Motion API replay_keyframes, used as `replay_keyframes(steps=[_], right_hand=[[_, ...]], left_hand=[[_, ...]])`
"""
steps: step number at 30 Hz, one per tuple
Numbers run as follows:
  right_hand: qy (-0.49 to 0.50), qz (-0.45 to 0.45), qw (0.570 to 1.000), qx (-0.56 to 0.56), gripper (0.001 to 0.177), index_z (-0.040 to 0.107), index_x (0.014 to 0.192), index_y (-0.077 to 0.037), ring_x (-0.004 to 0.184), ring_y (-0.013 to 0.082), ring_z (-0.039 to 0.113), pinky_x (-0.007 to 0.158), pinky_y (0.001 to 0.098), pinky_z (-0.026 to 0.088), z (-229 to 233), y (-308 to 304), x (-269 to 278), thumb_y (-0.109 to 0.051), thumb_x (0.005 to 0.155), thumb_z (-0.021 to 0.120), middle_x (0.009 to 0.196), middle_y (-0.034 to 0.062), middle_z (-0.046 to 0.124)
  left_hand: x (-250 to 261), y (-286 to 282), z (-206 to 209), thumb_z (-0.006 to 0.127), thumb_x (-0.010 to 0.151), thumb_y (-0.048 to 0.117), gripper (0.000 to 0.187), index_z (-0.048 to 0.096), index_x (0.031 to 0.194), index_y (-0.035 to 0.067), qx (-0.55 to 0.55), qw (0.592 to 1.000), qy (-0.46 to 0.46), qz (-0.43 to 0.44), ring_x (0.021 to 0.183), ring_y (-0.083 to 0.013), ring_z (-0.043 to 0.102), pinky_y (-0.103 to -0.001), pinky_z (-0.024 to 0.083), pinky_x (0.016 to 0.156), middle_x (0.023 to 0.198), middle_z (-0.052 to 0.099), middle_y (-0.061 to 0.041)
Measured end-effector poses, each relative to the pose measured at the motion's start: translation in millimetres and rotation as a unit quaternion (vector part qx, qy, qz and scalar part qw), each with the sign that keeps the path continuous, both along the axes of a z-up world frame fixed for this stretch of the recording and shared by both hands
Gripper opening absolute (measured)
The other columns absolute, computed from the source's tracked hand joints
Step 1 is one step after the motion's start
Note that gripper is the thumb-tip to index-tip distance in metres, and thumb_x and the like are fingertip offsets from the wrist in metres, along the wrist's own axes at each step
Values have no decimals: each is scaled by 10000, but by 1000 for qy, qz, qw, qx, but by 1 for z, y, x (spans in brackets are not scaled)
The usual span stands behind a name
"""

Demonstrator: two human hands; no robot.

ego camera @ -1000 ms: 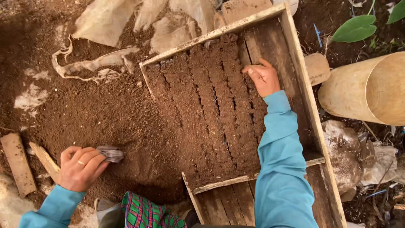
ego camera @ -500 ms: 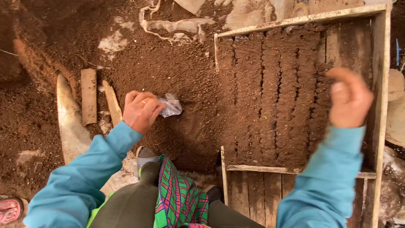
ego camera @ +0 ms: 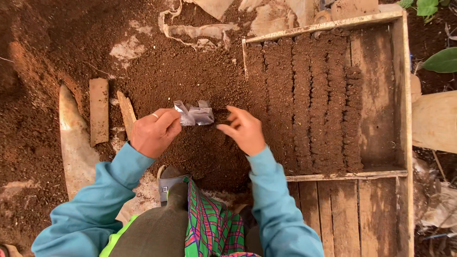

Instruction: The person scoops soil from a pile and fills the compartments of a wooden seed tray. They use their hands to pack the soil into each section and occasionally wipe the tray edges with a small piece of plastic.

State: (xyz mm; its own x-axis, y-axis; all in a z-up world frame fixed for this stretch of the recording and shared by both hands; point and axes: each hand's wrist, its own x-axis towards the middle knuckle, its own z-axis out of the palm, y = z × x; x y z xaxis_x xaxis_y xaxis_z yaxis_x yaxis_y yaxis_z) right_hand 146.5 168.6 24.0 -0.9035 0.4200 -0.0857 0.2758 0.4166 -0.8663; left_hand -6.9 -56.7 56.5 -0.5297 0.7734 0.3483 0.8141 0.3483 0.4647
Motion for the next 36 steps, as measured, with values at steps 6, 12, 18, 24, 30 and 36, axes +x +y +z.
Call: replay_keyframes(steps=[6, 12, 18, 24, 30, 36], right_hand=[[-144, 113, 971, 153, 339, 614, 1096, 87, 770, 372, 709, 610, 442, 623, -58, -40, -53, -60, 824, 754, 867, 255, 664], [-133, 78, 981, 120, 435, 566, 1167, 117, 919, 455, 679, 767, 510, 602, -64, -49, -55, -92, 830, 745, 1036, 319, 659], [-155, 78, 983, 61, 207, 679, 1105, -27, 855, 290, 725, 736, 338, 618, -19, -49, -13, -76, 906, 646, 969, 162, 705], [46, 46, 994, 88, 224, 687, 1077, -48, 1006, 325, 671, 928, 458, 547, -2, -8, -37, -164, 989, 517, 990, 156, 704], [-275, -59, 946, -164, 532, 619, 1240, -141, 1411, 380, 336, 1191, 585, 248, -13, 41, -67, -594, 982, 517, 1432, 121, 488], [-160, -166, 917, -324, 425, 559, 1182, -65, 1197, 364, 368, 1039, 538, 294, 48, 26, -32, -407, 931, 528, 1262, 195, 445]], left_hand=[[7, -13, -5, 642, 939, 161, 74, 679, 889, 120, -31, 997, -67, -15, 621, -177, 699, -267, 575, 538, 797, 709, -80], [10, -19, -26, 592, 953, 163, 88, 676, 940, 140, -42, 994, -88, -56, 654, -226, 703, -340, 588, 559, 817, 704, -62], [16, -23, -24, 588, 951, 168, 139, 689, 1042, 135, -53, 979, -184, -67, 746, -268, 711, -396, 598, 646, 884, 715, -63], [31, 2, -22, 628, 900, 101, 128, 707, 999, 121, -53, 952, -260, -153, 807, -295, 721, -430, 605, 678, 948, 720, -78], [50, 64, -56, 608, 919, 46, 157, 694, 1036, 106, 26, 901, -344, -263, 898, -322, 696, -489, 599, 739, 955, 710, -103], [56, 113, -89, 613, 953, 342, 274, 676, 796, 128, 92, 898, -200, -381, 688, -305, 609, -436, 522, 664, 698, 606, -90]])
